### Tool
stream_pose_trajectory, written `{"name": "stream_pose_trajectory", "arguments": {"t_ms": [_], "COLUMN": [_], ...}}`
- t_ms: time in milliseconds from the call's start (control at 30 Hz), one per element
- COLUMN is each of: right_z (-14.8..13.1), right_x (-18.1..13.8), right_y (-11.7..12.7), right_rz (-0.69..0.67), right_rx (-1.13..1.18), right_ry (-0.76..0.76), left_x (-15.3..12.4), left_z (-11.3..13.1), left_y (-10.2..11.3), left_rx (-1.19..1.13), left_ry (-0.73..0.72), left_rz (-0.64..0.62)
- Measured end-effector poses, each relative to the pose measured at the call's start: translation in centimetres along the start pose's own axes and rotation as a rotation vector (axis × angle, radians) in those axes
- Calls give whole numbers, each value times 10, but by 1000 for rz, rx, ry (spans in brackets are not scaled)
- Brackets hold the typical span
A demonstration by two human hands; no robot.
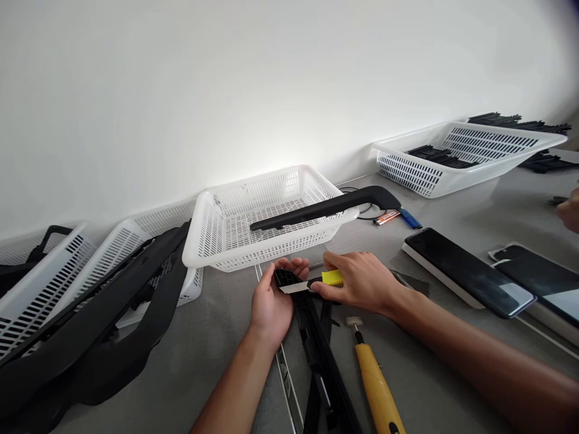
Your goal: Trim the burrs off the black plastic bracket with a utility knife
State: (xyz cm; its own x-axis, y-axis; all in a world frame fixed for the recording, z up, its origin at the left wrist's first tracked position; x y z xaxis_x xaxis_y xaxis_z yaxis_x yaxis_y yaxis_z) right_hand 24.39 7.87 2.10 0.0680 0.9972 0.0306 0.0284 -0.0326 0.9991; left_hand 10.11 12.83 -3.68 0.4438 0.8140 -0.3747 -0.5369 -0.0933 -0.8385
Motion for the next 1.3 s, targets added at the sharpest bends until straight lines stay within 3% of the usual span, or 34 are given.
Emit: {"name": "stream_pose_trajectory", "arguments": {"t_ms": [300,767,1067,1300], "right_z": [13,26,29,26], "right_x": [5,11,10,10], "right_y": [-8,-12,-11,-13], "right_rz": [43,-31,-4,-66], "right_rx": [52,152,147,115], "right_ry": [-30,-92,-141,-118], "left_x": [-5,-11,-11,-10], "left_z": [-19,-24,-21,-19], "left_y": [-8,-11,-13,-10], "left_rx": [62,96,37,36], "left_ry": [213,264,234,225], "left_rz": [-132,-169,-152,-90]}}
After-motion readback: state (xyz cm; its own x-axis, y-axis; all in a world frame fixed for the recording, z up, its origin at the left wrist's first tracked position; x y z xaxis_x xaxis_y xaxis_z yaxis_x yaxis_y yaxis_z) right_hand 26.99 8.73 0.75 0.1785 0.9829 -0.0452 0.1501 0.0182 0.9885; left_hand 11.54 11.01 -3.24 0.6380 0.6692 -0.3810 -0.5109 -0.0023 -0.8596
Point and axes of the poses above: each hand's wrist, its own x-axis towards the middle knuckle, its own y-axis out of the back of the hand, z = x × y, the point moved 9 cm from there along x, towards the middle knuckle, and after that the axes turned 11 degrees about -x, right-handed, at the moved point
